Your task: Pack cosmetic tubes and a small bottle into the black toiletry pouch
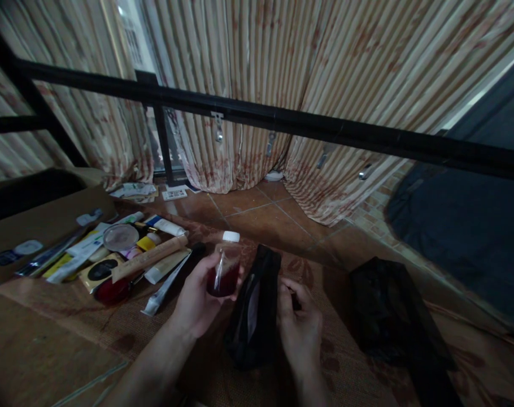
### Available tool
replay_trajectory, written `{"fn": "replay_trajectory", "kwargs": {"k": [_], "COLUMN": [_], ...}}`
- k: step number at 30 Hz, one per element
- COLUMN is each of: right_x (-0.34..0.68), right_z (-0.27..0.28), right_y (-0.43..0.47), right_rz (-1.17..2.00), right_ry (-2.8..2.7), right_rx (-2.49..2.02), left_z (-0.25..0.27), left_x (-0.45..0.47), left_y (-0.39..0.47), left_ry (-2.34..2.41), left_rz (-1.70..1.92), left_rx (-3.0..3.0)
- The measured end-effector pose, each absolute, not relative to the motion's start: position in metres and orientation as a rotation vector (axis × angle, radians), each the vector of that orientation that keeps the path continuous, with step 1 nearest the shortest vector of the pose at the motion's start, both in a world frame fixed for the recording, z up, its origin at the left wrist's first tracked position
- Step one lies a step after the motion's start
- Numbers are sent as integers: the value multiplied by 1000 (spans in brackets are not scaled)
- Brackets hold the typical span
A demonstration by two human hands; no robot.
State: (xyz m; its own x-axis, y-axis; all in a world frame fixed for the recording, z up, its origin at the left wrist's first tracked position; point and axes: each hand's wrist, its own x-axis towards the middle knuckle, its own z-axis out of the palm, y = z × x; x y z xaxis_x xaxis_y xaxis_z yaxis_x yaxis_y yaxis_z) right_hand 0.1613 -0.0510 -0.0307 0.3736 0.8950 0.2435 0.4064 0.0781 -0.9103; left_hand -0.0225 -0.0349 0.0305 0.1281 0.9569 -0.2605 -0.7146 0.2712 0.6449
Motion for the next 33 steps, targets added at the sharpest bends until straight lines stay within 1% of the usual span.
{"fn": "replay_trajectory", "kwargs": {"k": [5,9,13,17,20,23,28,30,33], "right_x": [158,155,153,152,151,150,155,157,156], "right_z": [-20,-8,-3,-4,-3,2,11,10,6], "right_y": [-52,-55,-55,-55,-57,-57,-54,-56,-60], "right_rz": [534,607,726,798,794,733,453,404,392], "right_ry": [-1114,-1109,-1181,-1249,-1277,-1216,-983,-1031,-1303], "right_rx": [-1473,-1363,-1215,-1211,-1226,-1222,-1179,-1204,-1303], "left_z": [25,15,6,5,5,5,3,2,1], "left_x": [-14,-12,-14,-14,-12,-9,-9,-11,-13], "left_y": [-37,-38,-37,-36,-38,-39,-36,-34,-31], "left_ry": [871,1038,1182,1166,1106,1093,1208,1301,1415], "left_rz": [1374,1386,1275,1112,1057,1085,1165,1100,988], "left_rx": [761,1212,1735,2018,2105,2087,2008,1984,1874]}}
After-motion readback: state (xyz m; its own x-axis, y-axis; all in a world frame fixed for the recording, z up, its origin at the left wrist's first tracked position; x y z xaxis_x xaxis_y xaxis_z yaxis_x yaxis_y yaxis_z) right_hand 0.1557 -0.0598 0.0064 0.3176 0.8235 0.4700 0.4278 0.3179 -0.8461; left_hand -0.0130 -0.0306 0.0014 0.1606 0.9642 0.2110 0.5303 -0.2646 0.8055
